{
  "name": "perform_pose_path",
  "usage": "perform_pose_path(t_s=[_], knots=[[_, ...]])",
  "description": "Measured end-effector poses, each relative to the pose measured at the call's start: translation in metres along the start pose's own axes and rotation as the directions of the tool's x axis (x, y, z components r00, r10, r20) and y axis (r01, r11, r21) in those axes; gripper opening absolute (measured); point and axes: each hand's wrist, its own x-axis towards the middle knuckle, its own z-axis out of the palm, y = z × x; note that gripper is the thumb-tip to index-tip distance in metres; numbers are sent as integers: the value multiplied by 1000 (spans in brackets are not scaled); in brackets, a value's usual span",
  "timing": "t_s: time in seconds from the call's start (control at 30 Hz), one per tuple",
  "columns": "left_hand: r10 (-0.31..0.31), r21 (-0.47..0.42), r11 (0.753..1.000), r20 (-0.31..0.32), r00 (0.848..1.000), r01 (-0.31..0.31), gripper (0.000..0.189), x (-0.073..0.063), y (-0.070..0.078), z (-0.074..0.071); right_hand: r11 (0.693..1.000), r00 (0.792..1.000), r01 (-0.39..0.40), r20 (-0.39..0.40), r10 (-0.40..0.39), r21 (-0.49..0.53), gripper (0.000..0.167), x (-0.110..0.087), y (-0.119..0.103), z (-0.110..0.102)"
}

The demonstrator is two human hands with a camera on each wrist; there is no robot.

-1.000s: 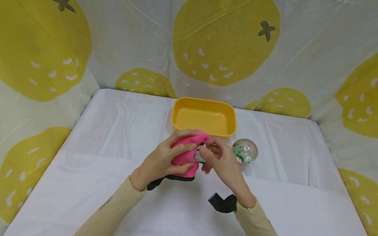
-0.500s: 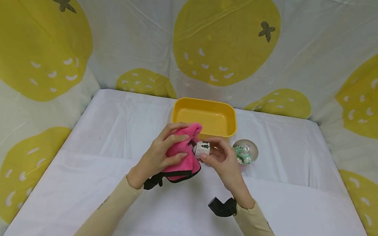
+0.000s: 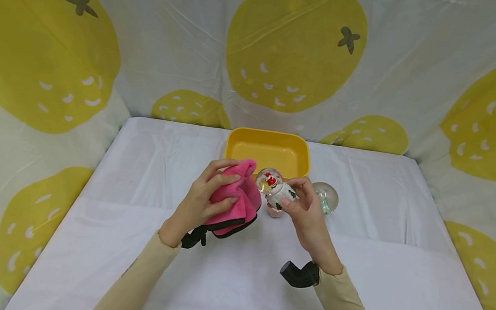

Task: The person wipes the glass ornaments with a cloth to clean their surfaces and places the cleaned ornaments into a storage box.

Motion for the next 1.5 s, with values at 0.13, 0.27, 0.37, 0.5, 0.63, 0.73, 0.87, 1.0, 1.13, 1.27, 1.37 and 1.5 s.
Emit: perform_pose_path(t_s=[0.13, 0.27, 0.37, 0.5, 0.63, 0.73, 0.87, 1.0, 1.13, 1.27, 1.37, 1.5], knots=[[-16, -24, 1000, 5, 1000, 16, 35, 0, 1, -1, 999, 1000, -14, 21, 13, 46, 34, 0, -2, -1], [-28, -33, 999, 8, 1000, 29, 36, 0, 3, 0, 997, 997, -17, 80, 10, 79, 45, 1, -1, -2], [-31, -25, 999, 5, 1000, 31, 37, 0, 4, 0, 998, 993, -8, 115, -1, 70, 51, 1, -1, -3], [-34, -14, 999, 3, 999, 34, 36, 0, 5, -1, 1000, 996, 2, 84, -4, 14, 50, 1, -1, -4], [-42, -5, 999, 9, 999, 42, 36, 1, 8, -1, 998, 999, -10, 38, 12, -65, 49, 0, -3, -5], [-45, -9, 999, 12, 999, 45, 36, 2, 8, -1, 995, 999, -22, 24, 25, -97, 51, 0, -3, -6], [-46, -20, 999, 14, 999, 46, 36, 3, 9, -1, 993, 999, -26, 30, 30, -111, 53, 1, -4, -6], [-54, -31, 998, 19, 998, 55, 36, 4, 10, 0, 987, 999, -34, 37, 40, -157, 52, 1, -7, -6], [-69, -35, 997, 23, 997, 70, 37, 3, 10, 1, 977, 999, -13, 43, 23, -211, 48, 1, -9, -5], [-78, -46, 996, 34, 996, 80, 38, 4, 11, 2, 971, 998, 58, 26, -54, -231, 44, 0, -7, -3], [-79, -51, 995, 43, 996, 81, 39, 5, 12, 4, 961, 995, 96, 7, -97, -258, 41, 0, -7, -1], [-77, -33, 996, 51, 996, 79, 40, 7, 13, 6, 958, 995, 96, 64, -81, -271, 42, 1, -8, -1]])
